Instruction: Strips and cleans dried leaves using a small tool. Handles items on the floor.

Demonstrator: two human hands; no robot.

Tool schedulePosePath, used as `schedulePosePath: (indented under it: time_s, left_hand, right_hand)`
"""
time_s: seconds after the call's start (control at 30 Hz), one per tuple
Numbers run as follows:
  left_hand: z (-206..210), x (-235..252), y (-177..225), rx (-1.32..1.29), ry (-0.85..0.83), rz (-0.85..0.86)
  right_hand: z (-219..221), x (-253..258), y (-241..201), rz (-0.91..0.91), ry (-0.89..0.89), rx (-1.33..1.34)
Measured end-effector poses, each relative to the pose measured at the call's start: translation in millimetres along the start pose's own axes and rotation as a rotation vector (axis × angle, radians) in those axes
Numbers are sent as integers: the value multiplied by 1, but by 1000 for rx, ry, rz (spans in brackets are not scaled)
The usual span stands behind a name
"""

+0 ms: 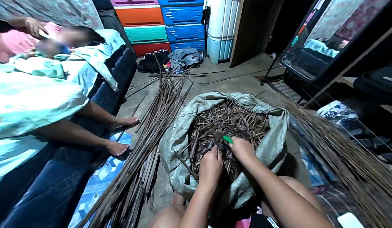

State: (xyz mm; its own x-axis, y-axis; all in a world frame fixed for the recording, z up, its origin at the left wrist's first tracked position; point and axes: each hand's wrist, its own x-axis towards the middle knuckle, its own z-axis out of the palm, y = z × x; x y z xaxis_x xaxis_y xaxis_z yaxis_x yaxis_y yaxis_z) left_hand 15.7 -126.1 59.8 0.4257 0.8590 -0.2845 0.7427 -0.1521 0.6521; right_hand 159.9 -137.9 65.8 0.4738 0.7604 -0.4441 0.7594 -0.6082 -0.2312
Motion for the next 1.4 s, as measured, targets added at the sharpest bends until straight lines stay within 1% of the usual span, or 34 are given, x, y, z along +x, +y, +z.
schedulePosePath:
  time_s: [0.07, 0.13, 0.2, 0.3, 0.37, 0.47, 0.53, 0.6, 0.63, 0.7, 0.77, 0.8, 0.87, 0.97, 1.03, 1.07, 1.13, 1.23, 1.3, 1.4]
  left_hand:
    - [-1, -3, -1, -34, 11, 24]
    - [-4, -2, -3, -61, 21, 36]
    - [-7, 1, -4, -94, 21, 30]
    - [-8, 4, -4, -119, 18, 11]
    - [-7, 4, -4, -154, 19, 7]
    - [-8, 1, -6, -355, 3, -22]
    - [-6, -1, -6, -598, -16, -59]
    - [-6, -1, -7, -781, -42, -87]
    - [-7, 0, -8, -835, -45, -104]
    - [-9, 2, -10, -904, -43, -144]
    - [-10, 3, -10, -958, -43, -166]
    - [-11, 3, -10, -972, -43, -168]
    - [-11, 0, -8, -1001, -54, -177]
    - [-13, -8, -6, -1033, -126, -172]
    - [-14, -12, -7, -1041, -172, -154]
    - [-14, -11, -9, -1043, -171, -139]
    - [-15, -6, -15, -1068, -135, -101]
    - [-18, 0, -18, -1147, -55, -75]
    - [-18, 3, -19, -1180, -6, -69]
    - [-15, 4, -22, -1168, -25, -17]
  right_hand:
    - [-5, 18, 10, 68, 54, 53]
    - [-13, 16, 10, 67, 35, 101]
    - [-12, 0, 5, -10, -28, 144]
    - [-1, -23, -2, -140, -133, 158]
    - [4, -29, -5, -153, -138, 115]
    - [2, -13, -2, -69, -52, 72]
    - [0, 8, 8, 3, 13, 109]
    - [-5, 20, 15, 41, 47, 168]
    - [-8, 18, 15, 22, 49, 195]
    - [-8, 1, 10, -75, 17, 228]
    - [-3, -16, 3, -174, -67, 187]
    - [-1, -20, 0, -196, -99, 145]
    - [-1, -16, 0, -174, -92, 84]
    - [-4, 15, 14, -8, -6, 119]
    - [-8, 32, 28, 61, 42, 232]
    - [-10, 34, 32, 49, 64, 309]
    - [-8, 30, 34, -42, 91, 470]
    - [6, 7, 25, -211, 50, 729]
    - [16, -13, 14, -277, -5, 880]
    - [25, -42, -2, -328, -80, 1063]
